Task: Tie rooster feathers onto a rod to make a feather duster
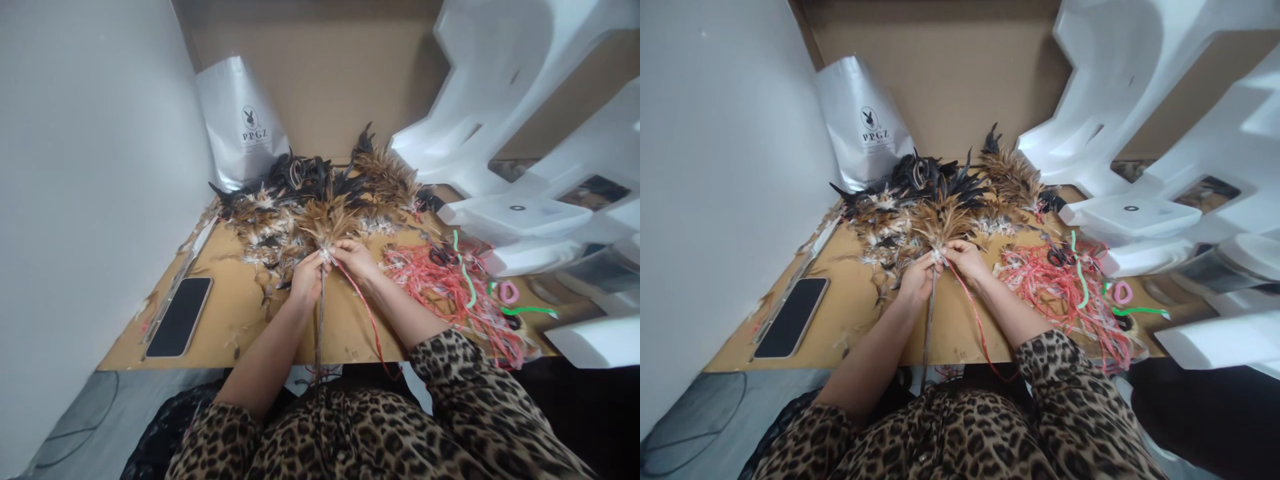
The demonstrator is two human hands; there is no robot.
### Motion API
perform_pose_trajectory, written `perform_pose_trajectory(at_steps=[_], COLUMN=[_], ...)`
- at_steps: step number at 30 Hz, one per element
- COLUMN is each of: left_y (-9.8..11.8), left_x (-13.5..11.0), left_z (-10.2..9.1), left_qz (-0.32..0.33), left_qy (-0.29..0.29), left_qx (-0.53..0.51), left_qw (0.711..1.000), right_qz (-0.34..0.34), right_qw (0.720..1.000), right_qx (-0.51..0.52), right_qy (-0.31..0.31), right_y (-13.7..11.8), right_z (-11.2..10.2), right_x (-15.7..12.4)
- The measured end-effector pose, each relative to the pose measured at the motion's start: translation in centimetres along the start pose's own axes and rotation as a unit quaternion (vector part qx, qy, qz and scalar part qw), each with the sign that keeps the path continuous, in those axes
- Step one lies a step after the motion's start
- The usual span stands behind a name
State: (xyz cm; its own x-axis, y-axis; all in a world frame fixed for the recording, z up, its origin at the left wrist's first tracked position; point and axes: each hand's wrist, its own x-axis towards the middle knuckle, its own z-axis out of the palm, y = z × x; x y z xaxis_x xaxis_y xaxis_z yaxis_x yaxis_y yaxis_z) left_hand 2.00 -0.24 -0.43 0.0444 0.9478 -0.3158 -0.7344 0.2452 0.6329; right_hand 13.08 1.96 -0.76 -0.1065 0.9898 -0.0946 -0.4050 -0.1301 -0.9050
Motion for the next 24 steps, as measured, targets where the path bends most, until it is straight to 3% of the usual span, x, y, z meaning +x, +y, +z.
perform_pose_trajectory(at_steps=[4, 14, 16, 20, 24], left_y=[-0.3, -0.5, -0.3, 0.8, 2.2], left_x=[-0.4, -0.6, -0.7, -1.3, -2.0], left_z=[0.1, 0.1, 0.3, 0.5, -0.1], left_qz=[0.049, 0.093, 0.098, 0.126, 0.165], left_qy=[-0.005, -0.022, -0.014, 0.004, 0.029], left_qx=[0.021, 0.093, 0.093, 0.128, 0.188], left_qw=[0.999, 0.991, 0.991, 0.984, 0.968], right_qz=[-0.011, -0.012, 0.030, 0.134, 0.134], right_qw=[1.000, 1.000, 0.999, 0.979, 0.971], right_qx=[-0.018, 0.008, 0.025, 0.007, -0.043], right_qy=[0.006, -0.011, -0.036, -0.153, -0.194], right_y=[0.2, 0.2, 0.0, -1.0, -1.9], right_z=[0.0, 0.2, 0.2, -0.1, -0.2], right_x=[0.0, -0.4, -0.7, -1.7, -2.6])
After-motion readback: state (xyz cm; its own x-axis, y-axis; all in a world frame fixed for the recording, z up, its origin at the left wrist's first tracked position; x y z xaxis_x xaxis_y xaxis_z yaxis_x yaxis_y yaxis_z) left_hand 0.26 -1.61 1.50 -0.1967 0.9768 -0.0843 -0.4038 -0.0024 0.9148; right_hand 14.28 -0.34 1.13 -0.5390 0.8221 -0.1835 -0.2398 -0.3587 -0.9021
